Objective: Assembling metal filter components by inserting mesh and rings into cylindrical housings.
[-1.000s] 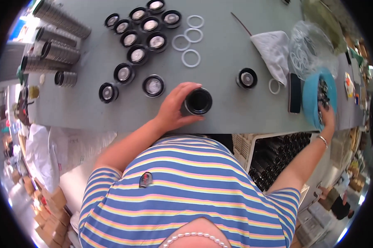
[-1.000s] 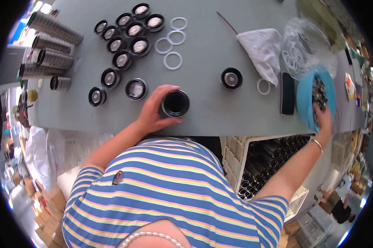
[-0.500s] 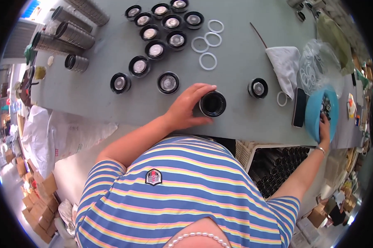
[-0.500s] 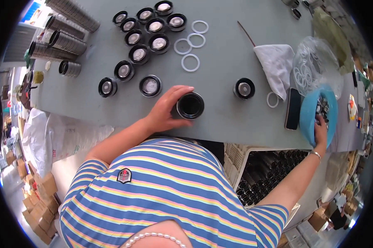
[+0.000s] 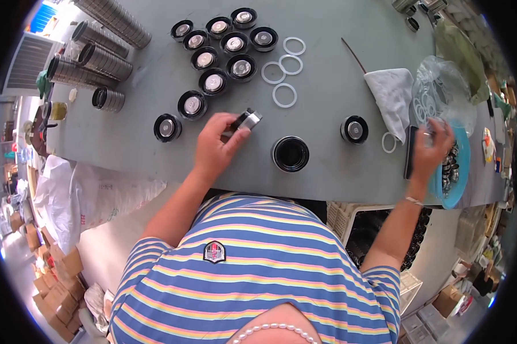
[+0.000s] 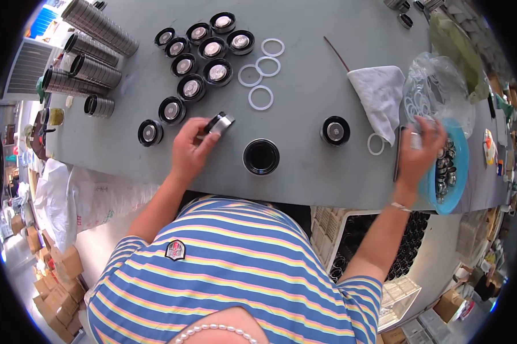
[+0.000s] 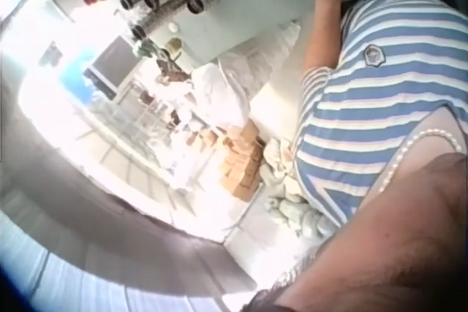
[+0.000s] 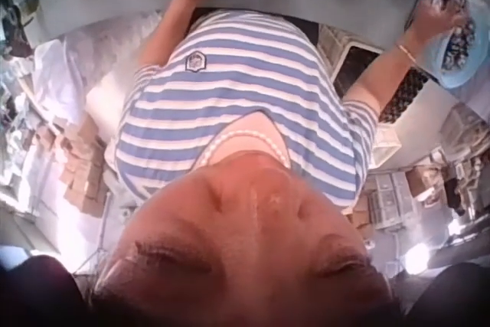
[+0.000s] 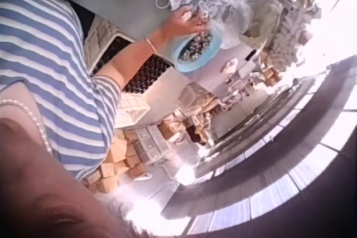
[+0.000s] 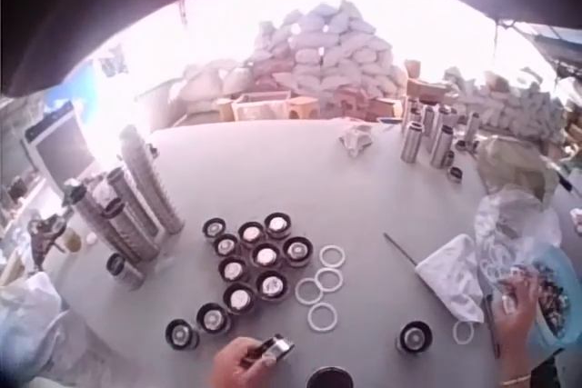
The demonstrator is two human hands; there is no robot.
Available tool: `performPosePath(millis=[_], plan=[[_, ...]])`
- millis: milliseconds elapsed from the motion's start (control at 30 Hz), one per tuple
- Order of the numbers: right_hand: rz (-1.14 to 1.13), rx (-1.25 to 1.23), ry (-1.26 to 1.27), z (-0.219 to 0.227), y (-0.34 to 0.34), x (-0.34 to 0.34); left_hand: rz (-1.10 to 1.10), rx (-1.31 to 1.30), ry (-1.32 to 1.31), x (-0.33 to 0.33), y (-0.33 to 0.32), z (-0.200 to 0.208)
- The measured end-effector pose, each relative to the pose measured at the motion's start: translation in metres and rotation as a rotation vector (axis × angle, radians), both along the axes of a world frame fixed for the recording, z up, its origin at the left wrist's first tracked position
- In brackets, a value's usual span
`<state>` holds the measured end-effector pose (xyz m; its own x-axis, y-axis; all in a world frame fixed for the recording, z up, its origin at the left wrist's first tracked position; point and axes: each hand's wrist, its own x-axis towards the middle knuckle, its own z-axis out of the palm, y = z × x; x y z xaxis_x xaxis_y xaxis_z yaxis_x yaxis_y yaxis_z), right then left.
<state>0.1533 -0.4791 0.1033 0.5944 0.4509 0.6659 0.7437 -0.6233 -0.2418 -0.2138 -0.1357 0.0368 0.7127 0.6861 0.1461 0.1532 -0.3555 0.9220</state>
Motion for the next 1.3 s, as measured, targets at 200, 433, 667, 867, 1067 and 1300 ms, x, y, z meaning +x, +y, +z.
performPosePath(millis=[200,433,667,867,1067,1300], plan=[[0.535,-0.127,0.374,-0.047,0.113,-0.143,0.151,-0.319,0.254,0.019,0.012,0.019],[0.572,-0.115,0.416,-0.069,0.11,-0.161,0.099,0.272,0.084,0.002,-0.006,0.024],[0.456,-0.084,0.292,-0.08,0.075,-0.18,-0.361,0.254,-0.17,0.014,-0.04,0.042],[0.413,-0.052,0.523,-0.072,0.08,-0.18,-0.391,0.314,-0.173,0.021,-0.047,0.034],[0.429,-0.085,0.827,-0.068,0.064,-0.192,-0.453,0.186,-0.153,0.024,-0.058,0.017],[0.496,-0.237,0.782,-0.043,0.068,-0.205,-0.45,0.212,-0.232,0.026,-0.051,0.009]])
